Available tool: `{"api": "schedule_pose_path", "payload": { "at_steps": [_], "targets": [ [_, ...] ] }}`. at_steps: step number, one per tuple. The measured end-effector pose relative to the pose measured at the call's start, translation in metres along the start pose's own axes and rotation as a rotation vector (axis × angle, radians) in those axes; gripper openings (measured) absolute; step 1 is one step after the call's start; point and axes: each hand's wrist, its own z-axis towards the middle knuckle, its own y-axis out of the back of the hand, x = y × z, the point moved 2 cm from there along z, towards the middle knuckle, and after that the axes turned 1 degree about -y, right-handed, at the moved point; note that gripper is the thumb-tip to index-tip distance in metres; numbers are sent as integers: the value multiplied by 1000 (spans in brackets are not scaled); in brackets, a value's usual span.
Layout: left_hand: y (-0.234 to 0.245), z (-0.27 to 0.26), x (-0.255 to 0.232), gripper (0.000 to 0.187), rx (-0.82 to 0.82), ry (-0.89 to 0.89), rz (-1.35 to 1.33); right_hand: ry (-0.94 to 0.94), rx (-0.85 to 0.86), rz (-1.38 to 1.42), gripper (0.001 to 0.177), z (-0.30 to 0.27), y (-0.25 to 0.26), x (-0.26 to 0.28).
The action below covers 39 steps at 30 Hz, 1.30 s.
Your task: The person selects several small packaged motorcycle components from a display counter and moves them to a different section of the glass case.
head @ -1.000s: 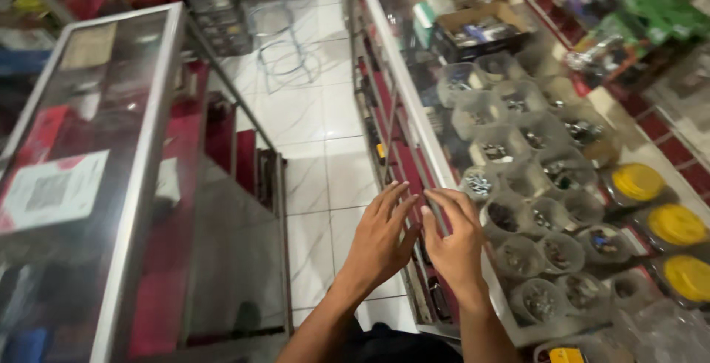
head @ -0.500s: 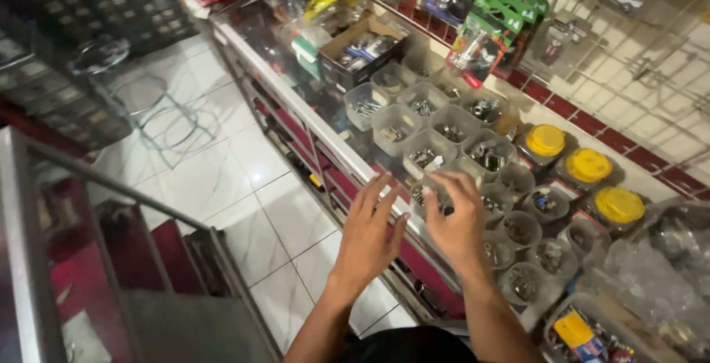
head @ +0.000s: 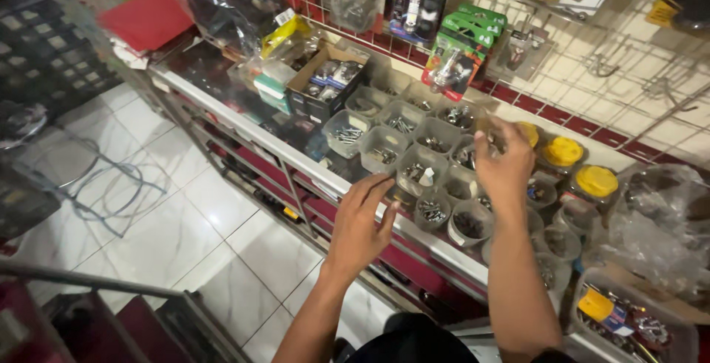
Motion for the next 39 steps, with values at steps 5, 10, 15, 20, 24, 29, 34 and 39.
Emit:
{"api": "schedule_pose_path", "payload": {
  "at_steps": [5,10,15,20,24,29,34,39],
  "targets": [
    [-12,14,12,31,13,-60,-89,-194,22,-13,44,28,-4,-36],
    [-26,57,1,17,-38,-166,-196,-150,59,11,65,60,-20,-66],
    [-39,108,-18,19,-12,-235,-290,-59,-76,-101,65,71,-36,-101],
    [-64,193,-36,22,-141,-366,-239,-356,-78,35,48,98,-54,-107],
    [-96,238,-42,21,-162,-315,-228,-174,-206,119,40,102,-49,-96],
    [-132,255,-36,13,-117,-217,-279,22,-379,-102,31,115,-44,-97],
    [-145,265,-33,11,-156,-160,-333,-201,-226,75,11,120,-48,-100],
    [-147,275,-30,13,-108,-43,-437,-226,-148,318,4,122,-41,-97]
  ]
}}
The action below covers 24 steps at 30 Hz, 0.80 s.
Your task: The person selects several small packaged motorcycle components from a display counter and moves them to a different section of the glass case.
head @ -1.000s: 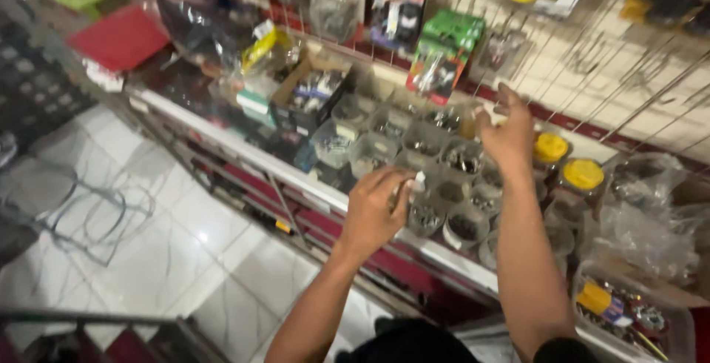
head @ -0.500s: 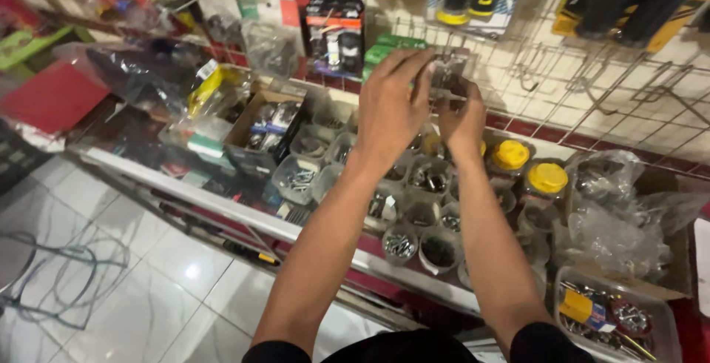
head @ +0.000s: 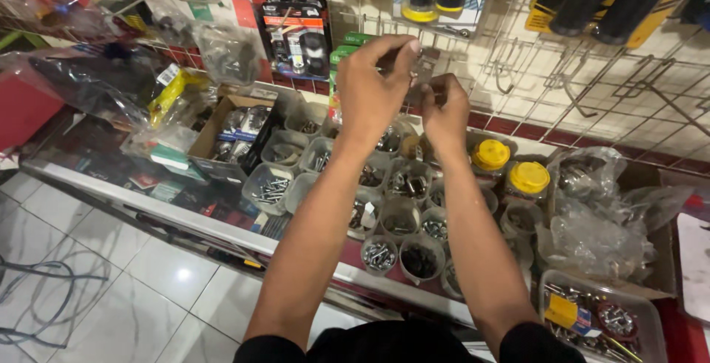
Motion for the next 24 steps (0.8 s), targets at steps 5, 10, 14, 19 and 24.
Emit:
{"api": "schedule_pose_path", "payload": {
  "at_steps": [5,10,14,19,24],
  "targets": [
    [2,4,6,13,92,-20,-23,52,-11,56,14,-20,12,8],
    [1,10,19,23,103,-174,56,-30,-24,199,7,-42,18,29],
    [-6,11,25,22,190,-125,4,-153,-21,413,3,-52,19,64],
    [-14,23,40,21,382,144,-232,-76,3,464,3,-49,28,106],
    [-13,21,48,25,432,273,-434,-109,-10,549,5,-49,25,125]
  ]
}}
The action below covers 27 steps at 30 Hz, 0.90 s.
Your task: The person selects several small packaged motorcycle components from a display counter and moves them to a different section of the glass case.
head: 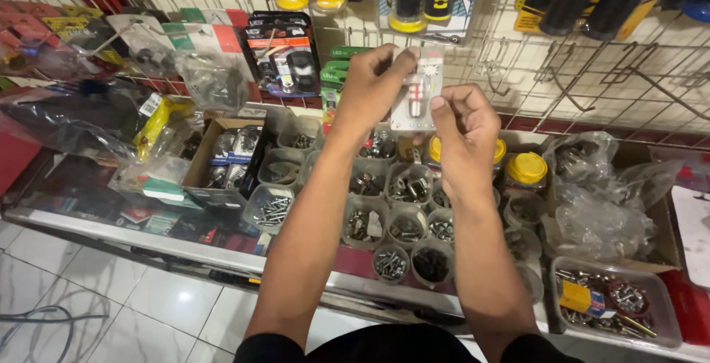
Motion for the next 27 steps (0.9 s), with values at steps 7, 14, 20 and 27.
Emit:
{"api": "schedule_pose_path", "payload": {
  "at_steps": [7,14,20,27],
  "targets": [
    [3,-43,-26,25,-64,-173,65,5,-79,-33,6,-18,5,-12],
    [15,-150,-4,24,-147,30,135,-232,-13,68,10,-73,6,-27],
    [23,-200,32,27,-296,166,-29,-325,86,111,13,-106,-8,-48],
    [28,-258,20,54,-417,195,-58,-457,266,71,12,-146,-7,-70]
  ]
}}
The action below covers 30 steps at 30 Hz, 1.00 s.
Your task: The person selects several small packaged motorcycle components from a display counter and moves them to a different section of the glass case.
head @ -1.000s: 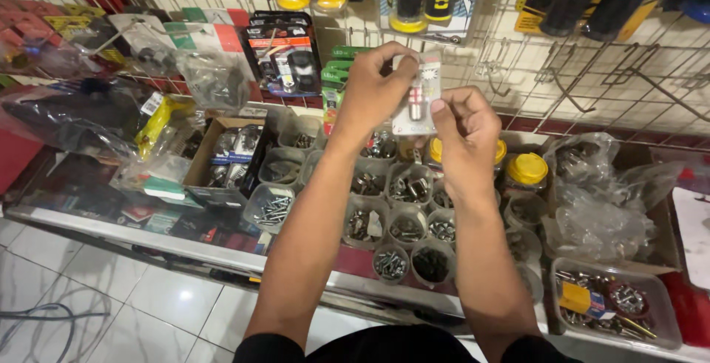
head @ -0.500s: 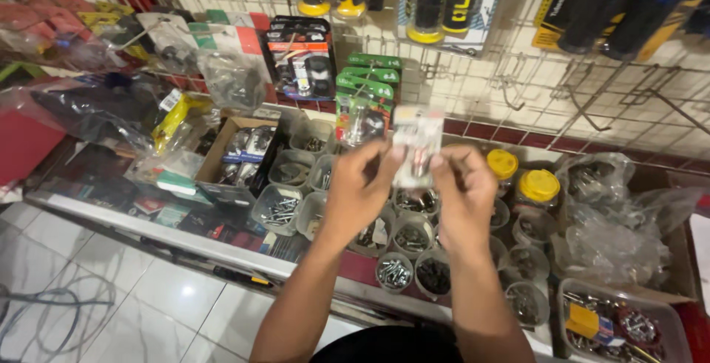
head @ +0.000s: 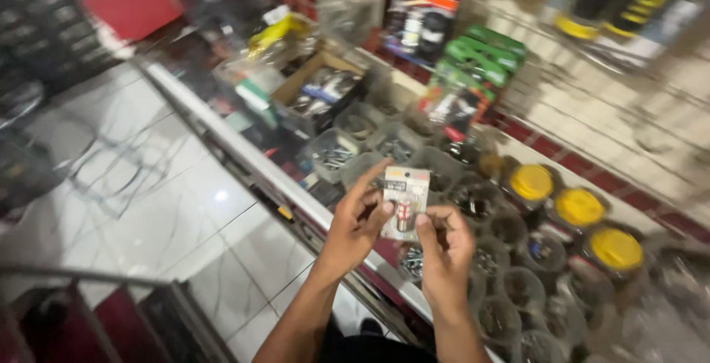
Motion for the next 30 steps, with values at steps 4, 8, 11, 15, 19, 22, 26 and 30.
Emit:
{"api": "schedule_pose_path", "payload": {
  "at_steps": [4,8,11,15,19,22,26,30],
  "targets": [
    [20,-27,-18,58,-2,37,-72,-128,99,29,11,-15,-13,-17],
    [38,-61,-24,53,-119,45,-84,-119,230,56,11,-25,-36,-27],
    [54,-89,-33,51,-216,-30,-15,-134,326,16,11,-41,-58,-30],
    [73,-134,-54,50,-398,-17,197,-13,457,-51,10,-69,-87,-28],
    [84,-184,-82,50,-520,-80,220,-62,590,4,10,-102,-123,-22],
    [90,-236,-98,49,-664,-94,225,-121,700,4,11,-141,-148,-18],
    [100,-315,-106,49,-849,-141,280,-226,857,23,11,-200,-172,-21],
    [100,-387,-112,51,-1004,-197,314,-181,1001,-33,12,-260,-183,-17]
  ]
}}
